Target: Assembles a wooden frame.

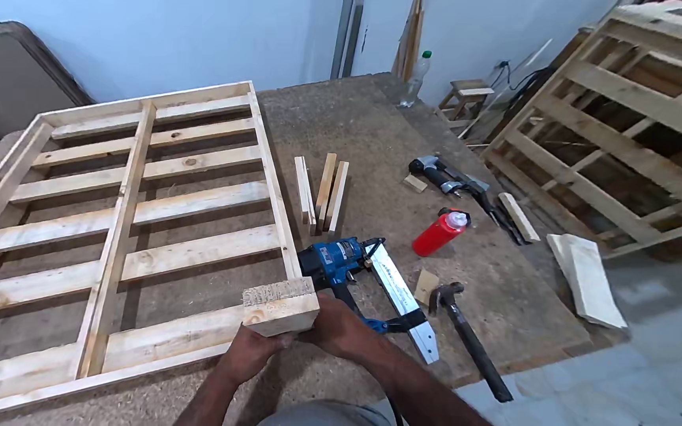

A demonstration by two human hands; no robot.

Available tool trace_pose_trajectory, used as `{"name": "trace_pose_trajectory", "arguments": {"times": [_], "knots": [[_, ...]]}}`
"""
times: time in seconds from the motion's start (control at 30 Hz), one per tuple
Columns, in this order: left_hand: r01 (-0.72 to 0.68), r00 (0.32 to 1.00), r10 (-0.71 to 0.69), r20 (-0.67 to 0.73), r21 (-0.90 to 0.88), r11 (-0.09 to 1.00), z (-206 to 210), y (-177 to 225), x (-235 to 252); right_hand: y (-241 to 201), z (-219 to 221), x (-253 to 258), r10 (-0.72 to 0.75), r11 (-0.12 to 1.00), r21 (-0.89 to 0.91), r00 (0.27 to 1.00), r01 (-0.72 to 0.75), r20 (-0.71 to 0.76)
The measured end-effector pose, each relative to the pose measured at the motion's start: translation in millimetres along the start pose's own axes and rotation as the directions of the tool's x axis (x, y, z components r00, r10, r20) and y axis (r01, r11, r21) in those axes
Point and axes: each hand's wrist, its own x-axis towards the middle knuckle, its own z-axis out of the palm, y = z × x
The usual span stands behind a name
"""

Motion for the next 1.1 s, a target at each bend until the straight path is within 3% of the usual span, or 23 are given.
{"name": "trace_pose_trajectory", "arguments": {"times": [0.17,0.27,0.33,0.43,0.63,0.77,0.93,1.1], "knots": [[0.054,0.998,-0.056,0.032,0.055,0.997,-2,-2,1,2,8,4,0.025,0.998,-0.053,1.000,-0.025,0.006],[0.130,0.987,-0.150,0.057,0.269,0.954,-10,6,2,-2,6,3,0.051,0.997,-0.056,0.998,-0.050,0.025],[0.211,0.953,-0.294,0.069,0.544,0.812,-16,12,4,-3,6,2,0.054,0.998,-0.040,0.998,-0.053,0.011],[0.179,0.904,-0.417,0.094,0.802,0.570,-20,10,6,-4,8,-1,0.053,0.998,-0.031,0.999,-0.053,-0.014],[0.240,0.883,-0.466,-0.053,0.905,0.351,-8,-5,7,20,26,11,0.034,0.998,-0.051,0.999,-0.035,-0.033],[0.257,0.891,-0.448,-0.077,0.898,0.357,-7,-6,6,34,32,16,-0.045,0.999,0.026,0.995,0.047,-0.084],[0.279,0.897,-0.429,-0.111,0.893,0.353,-1,-6,6,31,25,19,-0.050,0.999,-0.015,0.999,0.050,-0.022],[0.186,0.859,-0.510,0.035,0.908,0.375,-14,5,16,33,32,13,-0.024,0.999,0.036,0.996,0.027,-0.083]]}}
